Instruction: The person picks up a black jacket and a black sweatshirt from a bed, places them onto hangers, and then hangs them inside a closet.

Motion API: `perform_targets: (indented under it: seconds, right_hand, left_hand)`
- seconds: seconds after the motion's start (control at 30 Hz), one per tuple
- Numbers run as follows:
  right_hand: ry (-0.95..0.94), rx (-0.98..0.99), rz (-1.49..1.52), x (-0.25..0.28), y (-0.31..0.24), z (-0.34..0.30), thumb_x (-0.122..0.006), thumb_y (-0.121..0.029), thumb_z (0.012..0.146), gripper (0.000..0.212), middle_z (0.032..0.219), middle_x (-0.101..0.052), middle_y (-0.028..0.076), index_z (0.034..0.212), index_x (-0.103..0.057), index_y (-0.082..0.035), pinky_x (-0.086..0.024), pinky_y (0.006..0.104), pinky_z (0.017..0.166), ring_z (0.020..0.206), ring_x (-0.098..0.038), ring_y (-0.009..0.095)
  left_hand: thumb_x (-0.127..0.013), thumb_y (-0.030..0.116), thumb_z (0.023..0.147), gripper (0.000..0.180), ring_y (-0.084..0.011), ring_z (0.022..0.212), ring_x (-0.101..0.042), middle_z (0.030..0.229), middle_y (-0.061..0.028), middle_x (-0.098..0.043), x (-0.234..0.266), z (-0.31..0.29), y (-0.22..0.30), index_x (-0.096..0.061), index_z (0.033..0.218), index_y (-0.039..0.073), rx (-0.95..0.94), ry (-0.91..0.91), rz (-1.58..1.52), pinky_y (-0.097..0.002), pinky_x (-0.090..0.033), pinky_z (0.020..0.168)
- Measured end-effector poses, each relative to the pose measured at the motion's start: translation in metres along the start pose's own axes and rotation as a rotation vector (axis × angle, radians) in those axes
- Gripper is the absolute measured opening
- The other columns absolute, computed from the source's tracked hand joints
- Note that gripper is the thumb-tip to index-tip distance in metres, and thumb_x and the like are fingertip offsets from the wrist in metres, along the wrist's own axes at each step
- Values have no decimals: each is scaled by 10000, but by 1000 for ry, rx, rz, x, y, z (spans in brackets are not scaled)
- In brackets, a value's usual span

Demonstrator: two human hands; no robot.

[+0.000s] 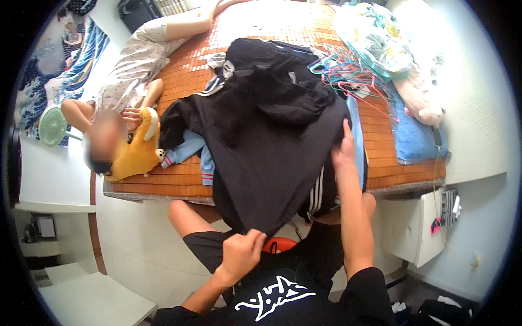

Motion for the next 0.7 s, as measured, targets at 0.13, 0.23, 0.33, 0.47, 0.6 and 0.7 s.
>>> perform_targets:
  seconds: [0.13,0.23,0.33,0.47,0.6,0.7]
  right_hand:
    - [-77,2,-258,-100,0,-76,-598,-317,950,430,1182,-636,119,1235,-556,2,-500,366,937,1108,-598,220]
    - [-42,-48,-548,-123,54,-126,-713,-361,867,479,995,-644,95,1096,-585,40,-494,331,885,952,-615,186]
    - [-790,69,-1003,-183,103,-193,-664,-279,911,357,932,-637,46,1048,-586,41,-474,258,816,884,-580,108]
    - [-963,-429,-714,-178,133,-206,-545,-262,983,341,1008,-645,70,1138,-598,37,-474,283,835,913,-583,130]
    - [-897,-677,-118,-135,138,-213,-425,-344,1021,500,1391,-487,140,1332,-474,45,-347,417,1100,1299,-457,257]
    - [-804,-686,-46,-113,122,-206,-432,-331,1017,478,1343,-534,201,1288,-522,51,-344,491,1107,1284,-483,350]
  left_hand:
    - [-709,139,819,382,-295,913,-598,990,-133,-607,19,15,-31,-571,1161,41,170,104,18,-404,-463,765]
    - [-758,179,791,698,-292,1130,-538,1186,-159,-545,23,33,-24,-399,1369,22,135,81,-321,-373,-431,942]
    - [-829,177,727,918,-298,1224,-480,1292,-213,-446,19,43,-31,-225,1399,9,95,152,-477,-398,-385,1032]
    - [-716,-4,822,633,-181,1100,-551,1209,-104,-516,34,44,-44,-335,1328,-4,310,243,-1001,-288,-438,962]
    - [-565,-23,931,306,-133,1088,-543,1142,-63,-587,27,42,-65,-511,1233,-24,373,247,-1120,-268,-428,957]
    - [-487,-31,944,276,-141,1020,-578,1131,-73,-606,17,34,-69,-522,1217,-35,308,206,-903,-259,-449,926]
Point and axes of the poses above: each hand's wrist, its own z-axis towards the middle knuckle, its own x-axis out of the back of the hand, y = z × x, the point moved 7 cm from there along z, towards the middle knuckle
